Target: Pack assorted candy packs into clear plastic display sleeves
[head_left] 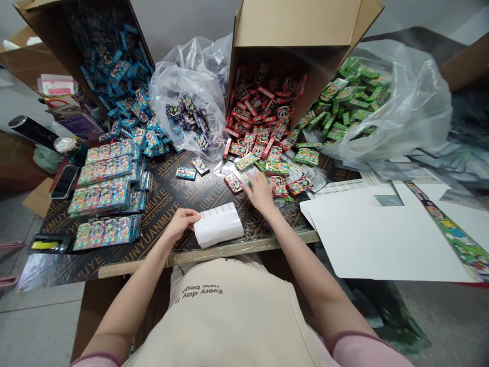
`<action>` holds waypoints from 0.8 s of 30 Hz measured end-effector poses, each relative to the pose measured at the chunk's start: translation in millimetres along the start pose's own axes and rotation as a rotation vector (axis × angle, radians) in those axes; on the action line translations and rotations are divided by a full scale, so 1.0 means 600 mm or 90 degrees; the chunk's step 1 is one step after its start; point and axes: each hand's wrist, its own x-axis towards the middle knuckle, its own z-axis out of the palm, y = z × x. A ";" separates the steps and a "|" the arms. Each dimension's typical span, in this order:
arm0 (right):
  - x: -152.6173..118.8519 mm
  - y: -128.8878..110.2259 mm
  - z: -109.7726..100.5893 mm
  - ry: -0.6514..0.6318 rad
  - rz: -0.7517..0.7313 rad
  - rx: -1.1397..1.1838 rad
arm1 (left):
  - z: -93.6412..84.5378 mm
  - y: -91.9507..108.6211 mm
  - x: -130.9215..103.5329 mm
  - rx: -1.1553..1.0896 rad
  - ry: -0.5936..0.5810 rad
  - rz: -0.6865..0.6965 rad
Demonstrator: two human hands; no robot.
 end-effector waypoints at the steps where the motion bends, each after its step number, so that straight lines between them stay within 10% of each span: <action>1: 0.008 -0.014 0.004 -0.019 -0.028 0.011 | 0.009 -0.004 0.009 0.009 0.003 0.000; 6: 0.026 -0.044 0.008 -0.053 -0.069 0.111 | 0.023 -0.012 0.029 0.028 0.018 0.006; 11: -0.026 -0.046 -0.084 0.101 -0.072 0.334 | 0.020 -0.009 0.023 0.007 0.000 -0.022; 15: -0.095 -0.081 -0.138 0.153 -0.124 0.299 | 0.072 -0.013 0.053 0.036 -0.030 -0.029; 20: -0.159 -0.078 -0.057 0.031 -0.072 0.102 | 0.147 -0.016 0.081 0.199 0.010 0.040; 24: -0.149 -0.044 -0.029 -0.003 -0.041 0.047 | 0.147 -0.013 0.075 0.377 0.077 0.182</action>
